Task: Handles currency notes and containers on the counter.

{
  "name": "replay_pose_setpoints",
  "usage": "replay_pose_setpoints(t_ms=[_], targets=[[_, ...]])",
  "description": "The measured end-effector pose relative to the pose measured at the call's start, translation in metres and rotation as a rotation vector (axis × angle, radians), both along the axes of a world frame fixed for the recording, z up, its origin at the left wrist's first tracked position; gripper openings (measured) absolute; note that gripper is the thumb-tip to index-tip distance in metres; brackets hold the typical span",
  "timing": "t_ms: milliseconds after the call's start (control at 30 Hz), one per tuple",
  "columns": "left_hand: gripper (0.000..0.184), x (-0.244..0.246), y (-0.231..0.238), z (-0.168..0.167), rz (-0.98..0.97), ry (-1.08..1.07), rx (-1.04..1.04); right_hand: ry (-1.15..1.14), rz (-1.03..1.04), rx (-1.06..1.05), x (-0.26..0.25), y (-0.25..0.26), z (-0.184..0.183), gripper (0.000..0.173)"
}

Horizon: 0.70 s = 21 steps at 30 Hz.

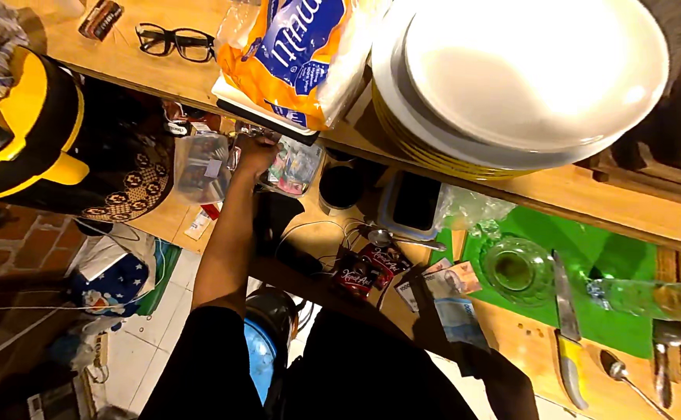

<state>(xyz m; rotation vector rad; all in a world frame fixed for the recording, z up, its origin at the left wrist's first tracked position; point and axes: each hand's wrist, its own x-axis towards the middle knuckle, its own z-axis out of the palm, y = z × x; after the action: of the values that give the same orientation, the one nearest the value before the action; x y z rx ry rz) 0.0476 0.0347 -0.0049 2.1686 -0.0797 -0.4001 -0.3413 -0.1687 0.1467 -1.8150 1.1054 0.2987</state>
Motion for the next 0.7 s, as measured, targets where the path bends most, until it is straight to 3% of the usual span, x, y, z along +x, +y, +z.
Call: replay_pose_setpoints(t_ms=[67, 133, 267, 400, 600, 700], targets=[[0.030, -0.001, 0.002, 0.004, -0.020, 0.002, 0.002, -0.089, 0.056, -0.046, -0.007, -0.002, -0.013, 0.017], [0.030, -0.001, 0.004, 0.002, -0.034, -0.002, -0.004, -0.112, -0.027, -0.032, -0.038, -0.017, -0.029, 0.016], [0.027, -0.004, 0.001, 0.001, -0.030, 0.031, -0.040, -0.023, -0.153, 0.002, -0.031, -0.015, -0.016, 0.014], [0.028, -0.003, -0.002, -0.003, -0.046, 0.062, -0.073, -0.045, -0.094, -0.004, -0.046, -0.026, -0.032, 0.018], [0.029, -0.004, -0.008, -0.005, -0.023, 0.086, -0.094, -0.027, -0.164, 0.013, -0.027, -0.014, -0.005, 0.016], [0.029, -0.003, -0.011, -0.006, -0.019, 0.096, -0.090, 0.042, -0.160, -0.016, -0.028, -0.019, -0.013, 0.014]])
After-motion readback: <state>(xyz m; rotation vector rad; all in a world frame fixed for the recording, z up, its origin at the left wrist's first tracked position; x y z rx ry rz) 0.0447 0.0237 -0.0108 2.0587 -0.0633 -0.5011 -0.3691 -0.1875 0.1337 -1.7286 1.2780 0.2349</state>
